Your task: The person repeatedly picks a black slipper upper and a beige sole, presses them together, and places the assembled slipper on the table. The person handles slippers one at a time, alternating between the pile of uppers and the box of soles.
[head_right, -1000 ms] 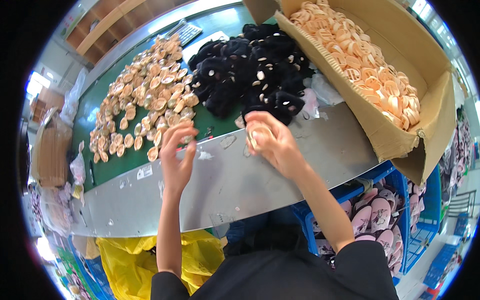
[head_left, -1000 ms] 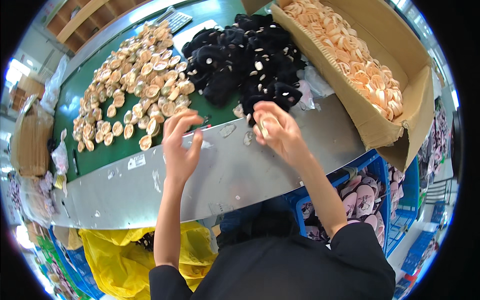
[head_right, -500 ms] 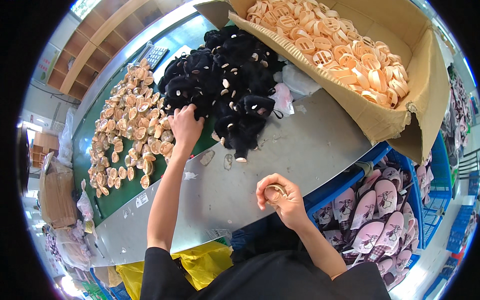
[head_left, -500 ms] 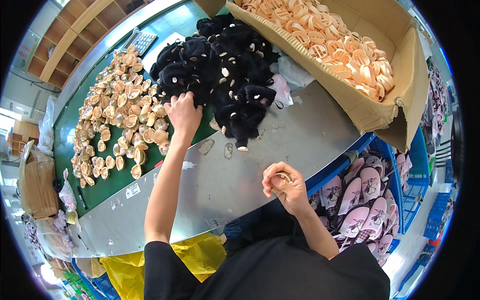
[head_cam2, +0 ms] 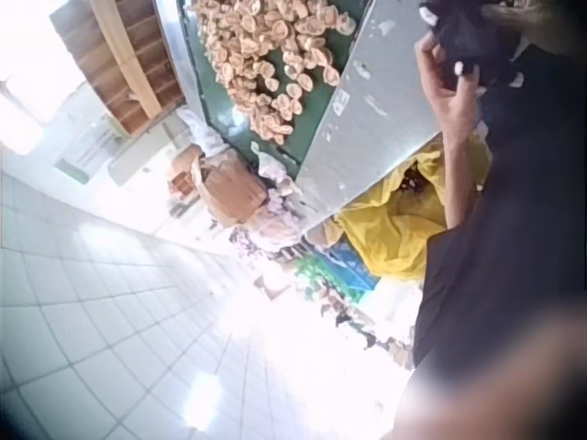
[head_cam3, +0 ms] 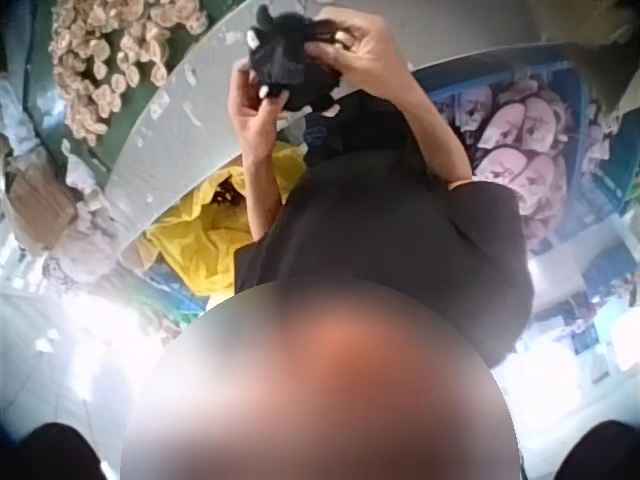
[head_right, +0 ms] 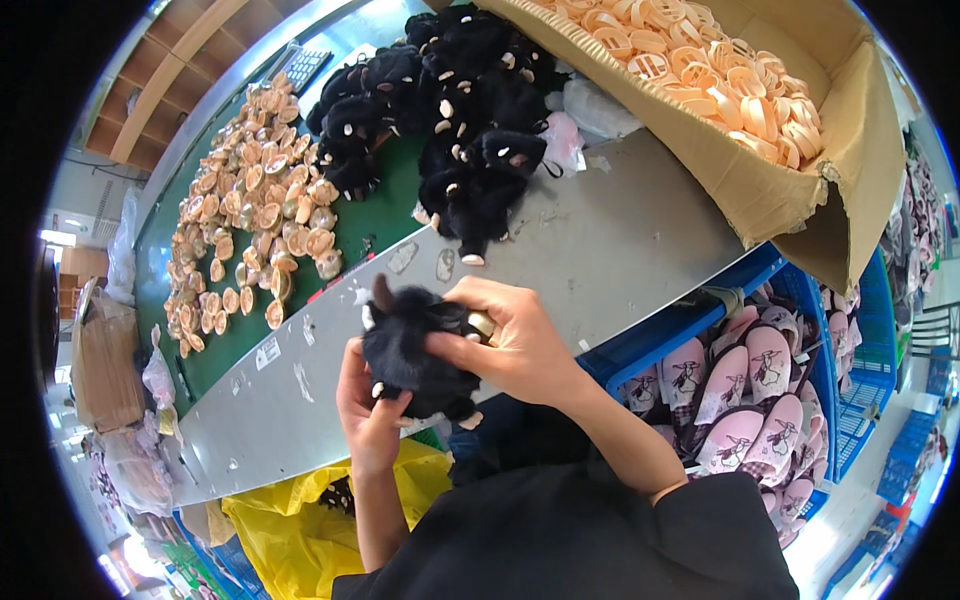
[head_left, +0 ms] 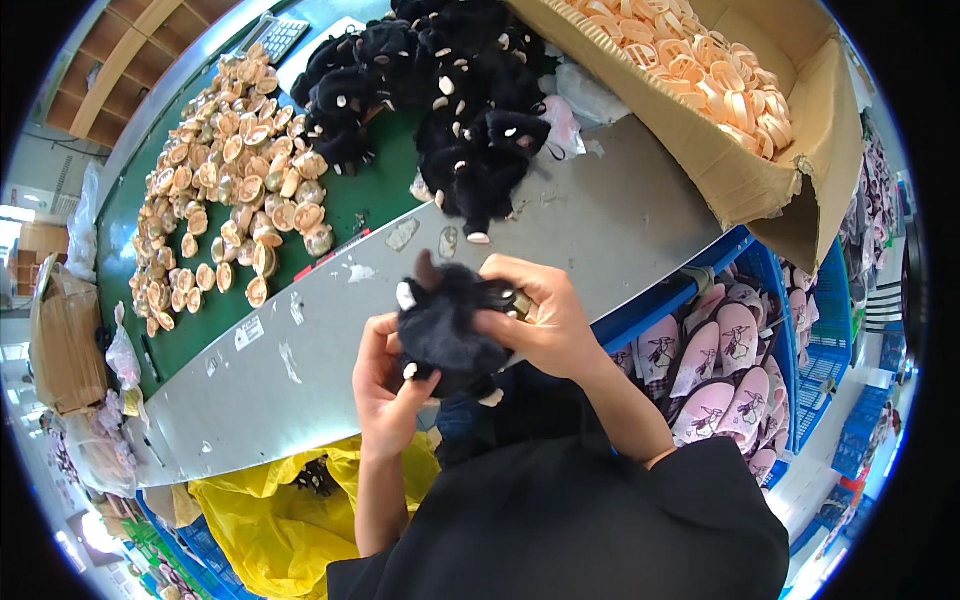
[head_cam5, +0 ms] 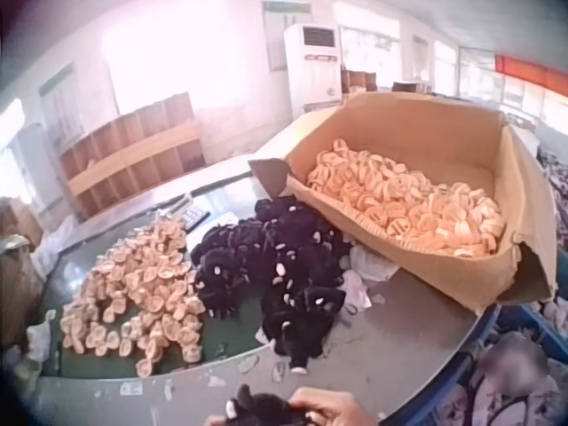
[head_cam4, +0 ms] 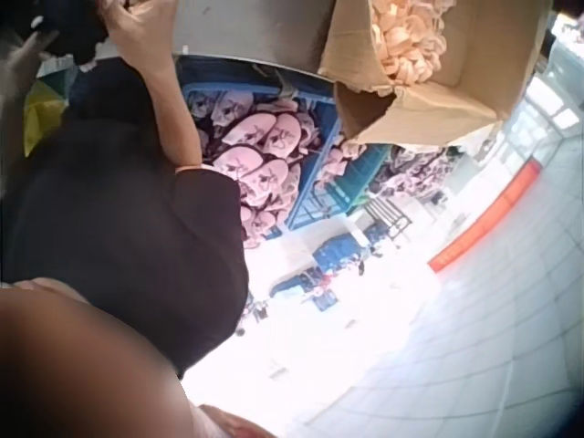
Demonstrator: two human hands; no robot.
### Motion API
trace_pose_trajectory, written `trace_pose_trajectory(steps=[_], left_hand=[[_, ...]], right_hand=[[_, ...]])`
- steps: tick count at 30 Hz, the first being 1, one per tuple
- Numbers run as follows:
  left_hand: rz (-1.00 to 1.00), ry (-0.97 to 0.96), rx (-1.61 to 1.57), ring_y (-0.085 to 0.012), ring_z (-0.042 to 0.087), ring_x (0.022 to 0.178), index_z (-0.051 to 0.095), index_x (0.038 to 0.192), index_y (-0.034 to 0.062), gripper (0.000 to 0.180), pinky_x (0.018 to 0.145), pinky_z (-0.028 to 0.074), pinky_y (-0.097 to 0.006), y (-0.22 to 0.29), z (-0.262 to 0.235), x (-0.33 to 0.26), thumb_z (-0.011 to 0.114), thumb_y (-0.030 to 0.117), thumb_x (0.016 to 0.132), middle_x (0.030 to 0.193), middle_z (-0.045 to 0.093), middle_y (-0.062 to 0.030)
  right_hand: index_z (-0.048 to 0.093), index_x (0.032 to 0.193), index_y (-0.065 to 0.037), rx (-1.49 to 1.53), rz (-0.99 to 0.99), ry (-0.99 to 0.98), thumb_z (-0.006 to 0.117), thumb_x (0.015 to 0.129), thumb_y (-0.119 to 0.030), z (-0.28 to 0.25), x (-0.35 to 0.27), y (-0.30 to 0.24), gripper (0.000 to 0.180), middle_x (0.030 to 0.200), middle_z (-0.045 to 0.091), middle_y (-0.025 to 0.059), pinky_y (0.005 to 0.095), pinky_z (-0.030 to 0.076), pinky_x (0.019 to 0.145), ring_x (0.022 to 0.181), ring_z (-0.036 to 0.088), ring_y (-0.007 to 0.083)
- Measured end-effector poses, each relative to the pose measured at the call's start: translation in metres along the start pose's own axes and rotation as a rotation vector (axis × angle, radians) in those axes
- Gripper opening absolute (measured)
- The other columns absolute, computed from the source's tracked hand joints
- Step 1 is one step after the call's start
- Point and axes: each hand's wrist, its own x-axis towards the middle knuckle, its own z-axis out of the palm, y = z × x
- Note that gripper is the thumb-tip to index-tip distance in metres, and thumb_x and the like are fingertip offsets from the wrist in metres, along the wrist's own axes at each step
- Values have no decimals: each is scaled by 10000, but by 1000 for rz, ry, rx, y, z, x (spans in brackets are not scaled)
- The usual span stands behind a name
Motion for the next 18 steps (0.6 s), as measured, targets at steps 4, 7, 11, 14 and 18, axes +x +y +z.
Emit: trace_pose_trajectory(steps=[4,7,11,14,18], left_hand=[[9,18,-96,-108,631,1013,497,1328,-14,543,905,494,-241,5,15,-18,695,-49,824,1112,651,-43],[-43,151,-26,-134,632,1056,478,1386,-21,605,952,496,-284,-8,6,-30,714,-20,829,1167,644,-60],[4,31,-523,-218,639,1165,448,1470,20,682,1031,503,-353,-8,13,-33,754,52,861,1289,623,-128],[19,39,-518,-242,645,1177,450,1468,33,662,1033,514,-362,-12,16,-38,756,76,883,1306,625,-138],[-185,-17,-506,-213,655,1134,484,1381,2,705,1011,521,-346,-10,8,-40,856,196,815,1246,640,-103]], right_hand=[[636,926,20,-157,-19,-57,777,923,-248,11,-8,-1,303,839,572,-22,229,397,636,749,462,52],[614,877,5,-165,8,-90,744,961,-269,17,-17,-7,314,754,512,-37,219,337,587,702,407,39],[594,861,-18,-40,74,-54,718,990,-269,23,-24,-15,308,678,408,-80,210,275,555,656,341,9],[590,868,-27,-38,90,-48,701,1004,-247,25,-26,-17,281,671,376,-122,204,238,548,651,302,-14],[642,910,11,271,227,-61,686,1013,-260,26,-26,-29,294,748,544,-78,209,374,569,702,434,-3]])
